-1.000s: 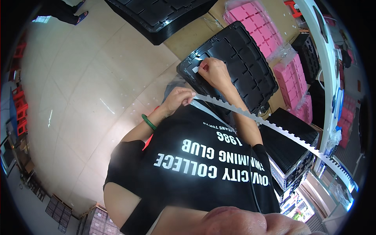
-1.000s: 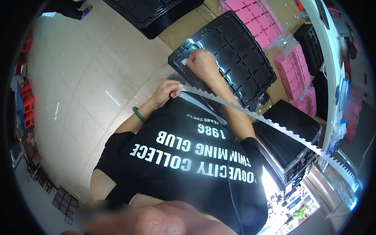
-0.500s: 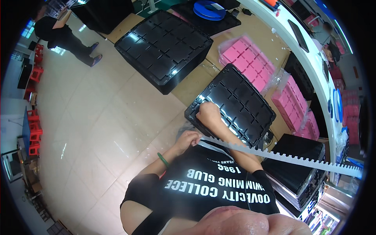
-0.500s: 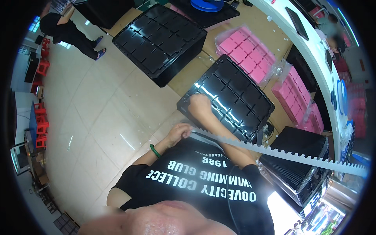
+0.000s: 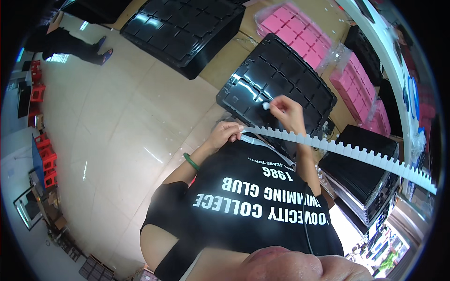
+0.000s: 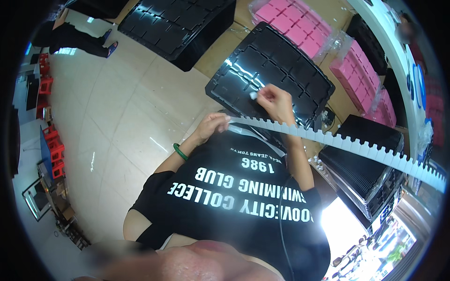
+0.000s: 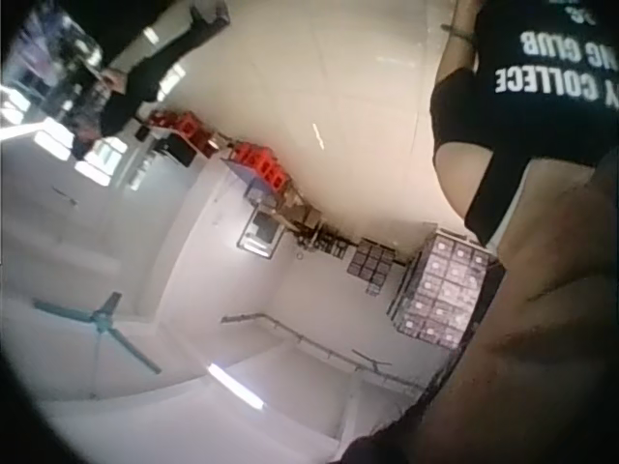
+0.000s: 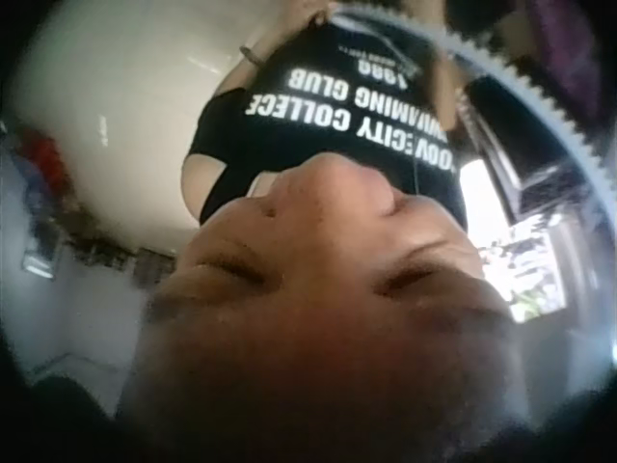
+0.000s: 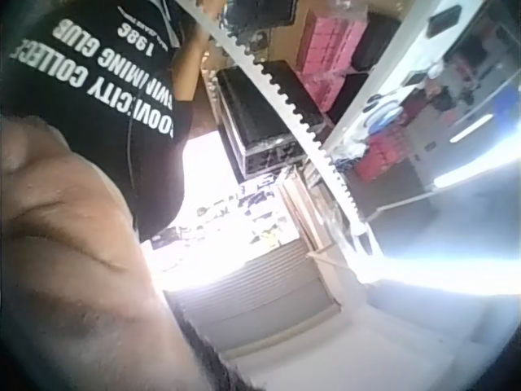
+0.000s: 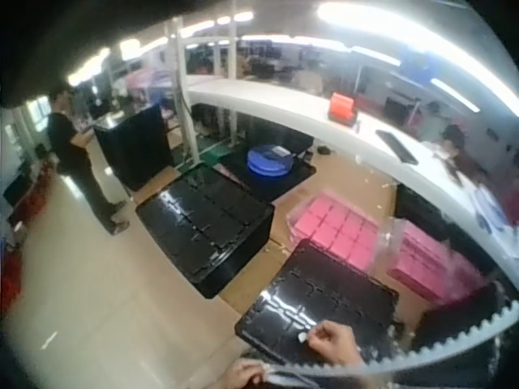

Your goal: The person assembles small plastic parts and component strips by hand, using a plastic tray to hold the components.

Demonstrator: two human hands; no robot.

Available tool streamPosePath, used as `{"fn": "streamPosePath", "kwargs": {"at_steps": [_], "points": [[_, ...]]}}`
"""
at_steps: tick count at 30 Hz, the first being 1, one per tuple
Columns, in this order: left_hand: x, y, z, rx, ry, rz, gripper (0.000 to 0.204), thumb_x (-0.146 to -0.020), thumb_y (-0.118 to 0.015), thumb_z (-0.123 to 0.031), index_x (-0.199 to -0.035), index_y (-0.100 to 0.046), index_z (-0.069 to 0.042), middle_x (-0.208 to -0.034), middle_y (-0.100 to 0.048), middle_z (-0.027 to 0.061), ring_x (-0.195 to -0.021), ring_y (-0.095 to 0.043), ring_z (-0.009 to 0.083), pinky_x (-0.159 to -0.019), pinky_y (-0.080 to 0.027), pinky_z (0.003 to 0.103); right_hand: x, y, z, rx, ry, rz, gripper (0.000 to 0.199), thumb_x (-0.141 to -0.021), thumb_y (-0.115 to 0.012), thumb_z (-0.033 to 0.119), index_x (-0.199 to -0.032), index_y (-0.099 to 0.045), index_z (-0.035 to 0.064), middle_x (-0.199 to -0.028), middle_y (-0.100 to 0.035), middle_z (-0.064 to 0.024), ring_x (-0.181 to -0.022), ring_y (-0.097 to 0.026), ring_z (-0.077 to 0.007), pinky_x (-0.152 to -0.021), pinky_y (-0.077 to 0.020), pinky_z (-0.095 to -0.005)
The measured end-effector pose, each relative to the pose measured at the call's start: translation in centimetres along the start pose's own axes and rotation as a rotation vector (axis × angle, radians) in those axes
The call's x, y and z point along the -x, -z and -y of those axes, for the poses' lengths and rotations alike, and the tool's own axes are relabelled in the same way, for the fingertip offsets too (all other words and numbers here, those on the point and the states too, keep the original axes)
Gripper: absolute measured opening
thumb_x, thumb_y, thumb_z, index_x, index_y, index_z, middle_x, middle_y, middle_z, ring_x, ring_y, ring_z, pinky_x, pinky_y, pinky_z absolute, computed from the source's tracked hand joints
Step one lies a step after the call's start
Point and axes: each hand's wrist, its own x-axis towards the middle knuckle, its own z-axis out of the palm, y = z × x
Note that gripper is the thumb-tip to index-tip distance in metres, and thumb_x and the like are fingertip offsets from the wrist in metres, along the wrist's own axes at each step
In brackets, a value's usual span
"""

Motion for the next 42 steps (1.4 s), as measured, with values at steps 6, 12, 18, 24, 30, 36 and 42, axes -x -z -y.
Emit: {"fn": "streamPosePath", "kwargs": {"at_steps": [6,12,18,24,30,36,42], "points": [[-0.3,-3.2,-3.9,-0.109,-0.034,0.109,0.031,-0.098,-0.053,-0.027,-0.100,-0.070,-0.001,-0.060,-0.049,-0.0053,-0.053,-0.042,0.0017,-0.050,-0.033,0.018,14.4,8.6,-4.8,0.406,-0.298,-0.336,0.013,-0.082,-0.066,0.007,-0.091,-0.067,-0.0019,-0.078,-0.065,-0.0005,-0.067,-0.054,-0.0048,-0.060,-0.0446,-0.0218],[-2.7,-5.9,-5.9,-0.025,0.136,0.270,0.026,-0.098,-0.055,-0.021,-0.111,-0.066,-0.002,-0.068,-0.055,-0.0063,-0.050,-0.038,-0.0013,-0.045,-0.030,0.015,15.1,6.8,-1.5,-0.040,-0.364,-0.390,0.018,-0.084,-0.063,0.006,-0.099,-0.069,-0.0023,-0.093,-0.070,-0.0077,-0.082,-0.064,-0.0127,-0.074,-0.0504,-0.0267],[-3.9,-6.7,-5.7,0.033,0.239,0.351,0.026,-0.097,-0.057,-0.024,-0.101,-0.065,0.000,-0.066,-0.054,-0.0059,-0.047,-0.036,-0.0018,-0.045,-0.030,0.015,10.6,2.6,-0.7,-1.123,-0.261,-0.013,0.025,-0.088,-0.061,0.002,-0.113,-0.063,-0.0006,-0.108,-0.066,-0.0097,-0.093,-0.064,-0.0182,-0.083,-0.0524,-0.0310],[-4.1,-6.7,-4.9,0.018,0.307,0.423,0.026,-0.097,-0.056,-0.026,-0.100,-0.063,-0.001,-0.064,-0.052,-0.0060,-0.044,-0.032,-0.0016,-0.044,-0.030,0.016,10.3,1.6,-1.8,-1.251,-0.214,0.075,0.025,-0.087,-0.066,0.008,-0.109,-0.060,-0.0006,-0.103,-0.062,-0.0103,-0.096,-0.060,-0.0197,-0.083,-0.0495,-0.0339],[-5.7,-6.8,-4.7,0.051,0.357,0.423,0.025,-0.097,-0.056,-0.026,-0.100,-0.062,-0.002,-0.060,-0.049,-0.0070,-0.044,-0.032,-0.0014,-0.044,-0.029,0.016,8.5,1.7,-4.1,-1.164,0.049,0.115,0.018,-0.083,-0.068,0.006,-0.100,-0.065,0.0009,-0.099,-0.065,-0.0075,-0.092,-0.063,-0.0156,-0.080,-0.0512,-0.0288],[-7.1,-6.9,-4.7,-0.009,0.307,0.343,0.021,-0.097,-0.056,-0.024,-0.099,-0.063,-0.004,-0.060,-0.047,-0.0076,-0.046,-0.033,-0.0012,-0.045,-0.028,0.016,7.3,8.0,-4.5,-0.452,-0.329,-0.432,0.014,-0.087,-0.068,0.014,-0.096,-0.068,0.0041,-0.090,-0.067,-0.0028,-0.082,-0.060,-0.0094,-0.073,-0.0468,-0.0228],[-8.6,-8.4,-4.6,-0.432,0.267,0.669,0.021,-0.096,-0.057,-0.022,-0.102,-0.065,-0.003,-0.070,-0.057,-0.0044,-0.061,-0.046,0.0013,-0.054,-0.036,0.019,2.6,14.0,-9.5,0.096,-0.160,-0.637,0.016,-0.087,-0.068,0.020,-0.093,-0.070,0.0052,-0.086,-0.060,-0.0014,-0.079,-0.053,-0.0109,-0.071,-0.0425,-0.0241]]}}
